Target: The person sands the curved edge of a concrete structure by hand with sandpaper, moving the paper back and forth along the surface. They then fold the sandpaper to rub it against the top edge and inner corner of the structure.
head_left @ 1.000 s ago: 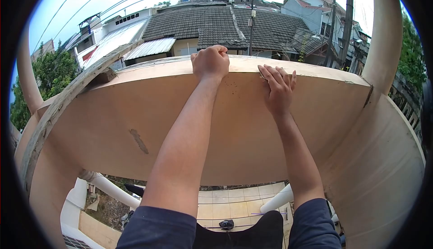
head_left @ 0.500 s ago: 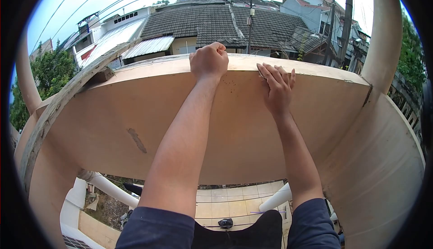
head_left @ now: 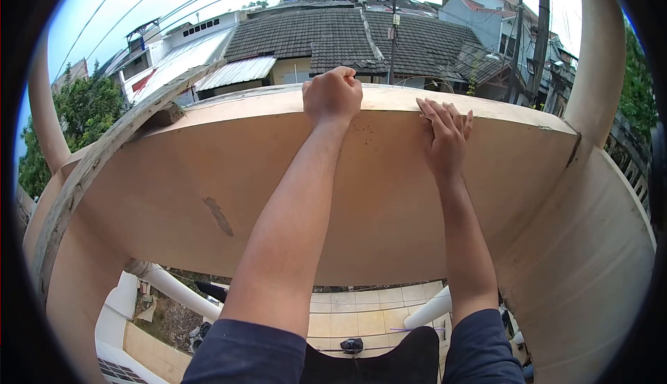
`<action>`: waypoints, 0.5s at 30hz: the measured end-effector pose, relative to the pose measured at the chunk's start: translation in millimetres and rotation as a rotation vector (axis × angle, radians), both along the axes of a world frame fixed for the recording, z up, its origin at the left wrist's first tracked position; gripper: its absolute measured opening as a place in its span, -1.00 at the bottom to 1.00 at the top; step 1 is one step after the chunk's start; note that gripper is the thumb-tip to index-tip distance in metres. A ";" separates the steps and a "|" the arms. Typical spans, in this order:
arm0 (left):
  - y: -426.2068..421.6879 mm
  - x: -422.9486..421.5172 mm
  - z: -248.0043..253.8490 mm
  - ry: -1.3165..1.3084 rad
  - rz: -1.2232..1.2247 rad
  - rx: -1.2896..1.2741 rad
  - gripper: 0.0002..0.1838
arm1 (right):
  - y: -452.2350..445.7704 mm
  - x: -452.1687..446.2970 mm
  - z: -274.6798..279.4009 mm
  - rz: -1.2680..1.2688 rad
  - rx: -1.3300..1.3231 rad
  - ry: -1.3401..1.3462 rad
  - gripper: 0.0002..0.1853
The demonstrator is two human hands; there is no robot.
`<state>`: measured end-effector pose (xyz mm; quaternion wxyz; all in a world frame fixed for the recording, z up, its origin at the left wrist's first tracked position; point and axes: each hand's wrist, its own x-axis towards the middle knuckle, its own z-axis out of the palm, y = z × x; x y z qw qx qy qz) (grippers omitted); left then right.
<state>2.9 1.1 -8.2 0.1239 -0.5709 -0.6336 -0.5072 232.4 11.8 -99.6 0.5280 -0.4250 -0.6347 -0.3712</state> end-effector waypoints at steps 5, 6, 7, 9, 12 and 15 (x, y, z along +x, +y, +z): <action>0.1 0.0 2.3 0.022 -0.046 0.028 -0.84 | -6.6 10.4 5.1 0.072 -0.056 -0.035 -0.64; 2.1 -1.2 0.1 0.022 -0.046 0.030 -0.84 | -6.4 15.6 6.6 0.146 -0.095 -0.068 -0.64; 4.2 -2.4 -1.8 0.032 -0.042 0.083 -0.86 | -5.3 17.7 7.6 0.146 -0.091 -0.069 -0.64; 6.6 -3.0 -3.5 0.037 -0.042 0.138 -0.89 | -4.0 21.0 7.9 0.093 -0.122 -0.003 -0.64; 4.8 -3.7 -3.6 0.068 -0.052 0.172 -0.89 | -2.0 -5.7 -2.1 -0.049 -0.017 0.066 -0.65; 3.8 -1.6 -4.8 0.045 -0.084 0.196 -0.89 | -21.2 -27.2 2.8 0.084 -0.039 -0.075 -0.66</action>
